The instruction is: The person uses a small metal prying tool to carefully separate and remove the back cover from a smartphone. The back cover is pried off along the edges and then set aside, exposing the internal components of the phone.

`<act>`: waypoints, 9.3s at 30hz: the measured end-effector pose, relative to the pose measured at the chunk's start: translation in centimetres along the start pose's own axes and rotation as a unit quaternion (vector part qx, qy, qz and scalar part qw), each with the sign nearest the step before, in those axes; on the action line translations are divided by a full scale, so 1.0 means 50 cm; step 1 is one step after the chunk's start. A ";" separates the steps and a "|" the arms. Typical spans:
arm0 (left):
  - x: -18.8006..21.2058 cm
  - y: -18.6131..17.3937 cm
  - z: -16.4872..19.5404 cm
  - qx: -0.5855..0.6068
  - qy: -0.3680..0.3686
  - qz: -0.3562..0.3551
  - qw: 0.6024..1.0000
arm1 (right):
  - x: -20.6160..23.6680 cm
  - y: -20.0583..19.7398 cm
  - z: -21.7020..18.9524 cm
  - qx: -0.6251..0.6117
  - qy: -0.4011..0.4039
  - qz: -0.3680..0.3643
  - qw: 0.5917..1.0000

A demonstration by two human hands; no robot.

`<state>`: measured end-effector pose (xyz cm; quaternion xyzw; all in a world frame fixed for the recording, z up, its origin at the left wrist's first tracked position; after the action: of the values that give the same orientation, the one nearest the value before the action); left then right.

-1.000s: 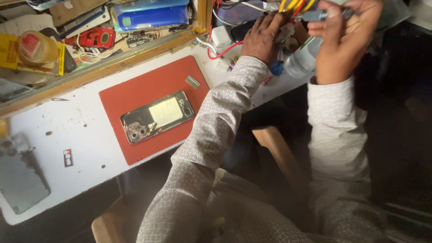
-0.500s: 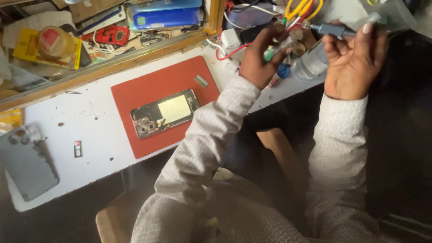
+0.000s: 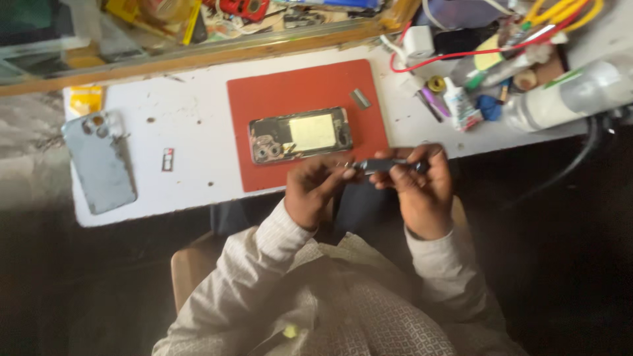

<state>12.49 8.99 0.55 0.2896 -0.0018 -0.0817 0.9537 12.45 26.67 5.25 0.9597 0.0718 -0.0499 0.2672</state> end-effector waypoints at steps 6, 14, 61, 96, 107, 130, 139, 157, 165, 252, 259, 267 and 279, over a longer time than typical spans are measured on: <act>0.082 -0.110 0.033 -0.057 0.032 0.081 0.995 | 0.031 0.087 0.074 0.045 0.000 -0.093 0.995; 0.096 -0.137 0.063 -0.090 0.086 0.137 0.983 | 0.011 0.124 0.099 0.032 0.018 -0.113 0.993; 0.105 -0.137 0.053 -0.099 0.099 0.092 0.986 | -0.096 -0.097 0.024 0.251 -0.006 -0.003 0.968; 0.024 -0.045 0.150 -0.371 0.047 -0.088 0.923 | -0.026 0.007 0.131 0.075 0.173 -0.077 0.979; 0.023 -0.005 0.203 -0.504 0.169 -0.066 0.845 | -0.043 0.055 0.086 0.174 0.082 -0.085 0.978; 0.004 -0.229 0.180 -0.688 0.076 0.026 0.722 | -0.073 -0.040 -0.051 0.228 -0.095 -0.002 0.969; 0.069 -0.256 0.169 -0.704 0.089 0.077 0.700 | -0.096 -0.098 0.059 0.380 0.069 0.067 0.920; 0.064 -0.254 0.181 -0.726 0.066 0.056 0.683 | -0.106 -0.124 0.104 0.257 0.165 0.158 0.939; 0.072 -0.267 0.182 -0.726 0.059 0.061 0.682 | -0.129 -0.131 0.126 0.182 0.187 0.113 0.959; -0.016 -0.259 0.197 -0.650 0.103 -0.006 0.753 | -0.138 0.203 -0.042 0.573 -0.110 -0.290 0.759; -0.016 -0.260 0.194 -0.656 0.109 -0.007 0.747 | -0.164 0.225 -0.028 0.710 -0.088 -0.288 0.636; -0.014 -0.265 0.188 -0.661 0.107 -0.009 0.742 | -0.166 0.245 -0.018 0.655 -0.109 -0.337 0.667; -0.013 -0.262 0.184 -0.678 0.096 -0.003 0.729 | -0.175 0.232 -0.004 0.702 -0.091 -0.293 0.643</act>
<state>9.35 -6.69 1.01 -0.4278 0.1469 -0.0360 0.8911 5.75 15.97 12.46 0.7792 0.2677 -0.2479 -0.5096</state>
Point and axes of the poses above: each hand's wrist, its own x-axis away from the middle knuckle, its own y-axis out of the palm, z = x × y, the point moved 8 cm from there along -x, towards the middle knuckle, and after that the axes turned 3 degrees about -x, right-handed, at the moved point
